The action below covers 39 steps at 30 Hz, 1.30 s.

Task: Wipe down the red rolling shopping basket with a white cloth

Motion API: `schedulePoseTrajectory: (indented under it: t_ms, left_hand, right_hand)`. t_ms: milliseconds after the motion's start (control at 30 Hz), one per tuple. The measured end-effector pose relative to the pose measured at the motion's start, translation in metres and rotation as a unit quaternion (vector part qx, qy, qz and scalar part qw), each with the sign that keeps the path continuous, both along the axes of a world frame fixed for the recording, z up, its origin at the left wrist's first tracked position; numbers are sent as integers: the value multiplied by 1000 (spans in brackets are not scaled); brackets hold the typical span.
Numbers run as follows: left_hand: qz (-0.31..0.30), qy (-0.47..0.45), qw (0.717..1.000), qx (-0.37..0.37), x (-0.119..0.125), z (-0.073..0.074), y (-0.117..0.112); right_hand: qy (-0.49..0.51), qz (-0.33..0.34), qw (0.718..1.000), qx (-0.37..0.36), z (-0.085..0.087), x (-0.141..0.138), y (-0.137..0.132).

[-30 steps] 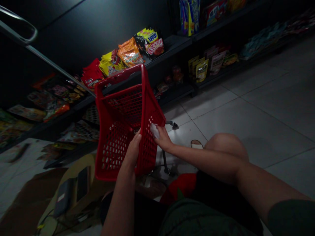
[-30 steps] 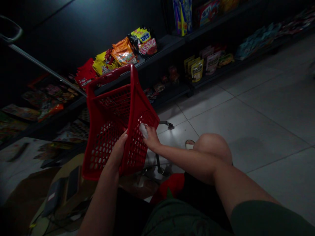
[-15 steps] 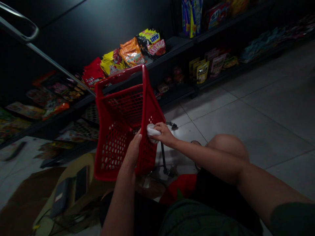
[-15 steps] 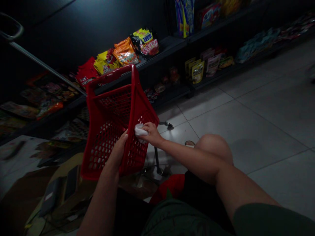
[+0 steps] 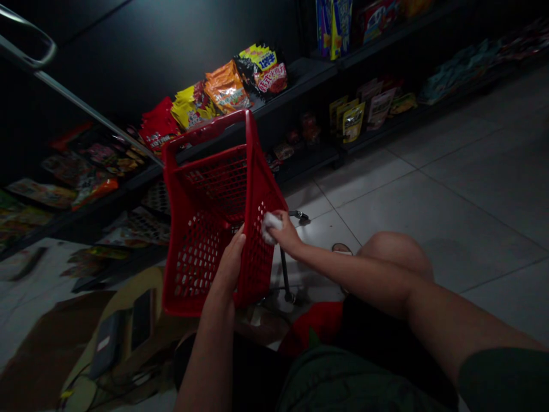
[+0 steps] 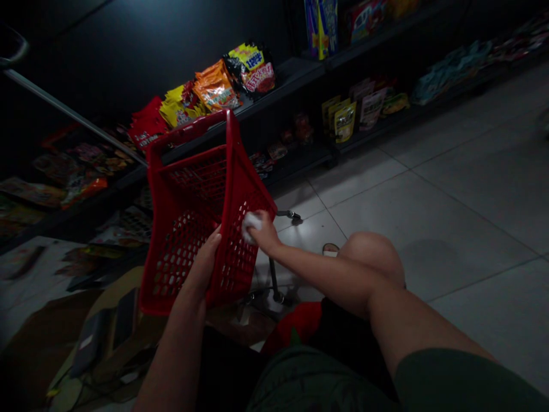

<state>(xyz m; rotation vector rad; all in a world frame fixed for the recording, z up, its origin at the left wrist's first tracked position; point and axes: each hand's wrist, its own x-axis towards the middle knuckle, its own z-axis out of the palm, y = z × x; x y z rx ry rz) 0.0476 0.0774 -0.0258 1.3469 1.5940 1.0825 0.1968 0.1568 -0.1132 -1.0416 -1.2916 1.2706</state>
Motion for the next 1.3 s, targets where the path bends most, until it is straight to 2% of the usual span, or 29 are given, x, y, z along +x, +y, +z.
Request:
schedulePoseTrajectory:
  t_ms: [33,67,133,167,233,333,400,433,500,633,700,733,800,867,933,1000,1033,1100,1200,1267,1300]
  left_hand:
    - [-2,4,1000,-2,2,2,-1]
    - [-1,9,1000,-3,4,4,-1]
    - [-2,13,1000,-7,8,7,-2]
    - [-3,14,1000,-9,8,7,-3]
    - [-1,20,1000,-9,8,7,-3]
    - [9,33,999,2,3,4,-3]
    - [9,36,999,7,0,1,-2]
    - [8,32,999,6,-1,-1,-2]
    - [5,10,1000,-1,-1,-3,-2]
    - [-15,-38,999,-11,3,-3,-2]
    - [-20,-35,999,-10,6,0,-2]
    - [-19,-31,999,-12,7,2,-2]
    - [-12,-21,1000,-15,8,5,-2]
    - [-4,-8,1000,-15,7,6,-3]
    - [0,4,1000,-8,5,6,-4]
    - [-3,5,1000,-7,3,6,-5]
    - [-4,1,1000,-10,3,6,-5]
    - [-8,-11,1000,-19,4,6,-6]
    - [-12,-12,999,-30,7,9,-8]
    - [-12,-3,999,-32,10,11,-9]
    - [-14,0,999,-31,11,12,-9]
  right_hand:
    - [3,-48,997,-52,3,-1,16]
    - [4,-69,994,-84,6,-3,26]
    - [-2,-55,995,-88,13,-6,21]
    - [-8,-33,997,-68,15,-8,6]
    - [-20,29,999,-6,18,-9,-41]
    - [6,204,972,116,18,-4,-108]
    - [27,254,954,157,18,1,-122]
    - [33,250,954,163,19,3,-117]
    - [34,203,966,157,22,5,-88]
    - [1,20,997,77,33,1,-10]
    - [-15,-33,998,47,37,-1,4]
    - [-19,-37,998,47,38,-2,-1]
    - [-21,2,997,74,36,-4,-28]
    - [-15,86,990,111,30,-3,-67]
    - [-1,175,974,147,22,-2,-95]
    - [11,212,962,173,16,0,-95]
    - [12,200,964,174,14,1,-84]
    - [-1,116,983,140,12,2,-45]
    - [-38,-57,997,23,15,-1,17]
    - [-49,-106,993,-17,17,-4,31]
    - [-49,-105,993,-14,18,-5,26]
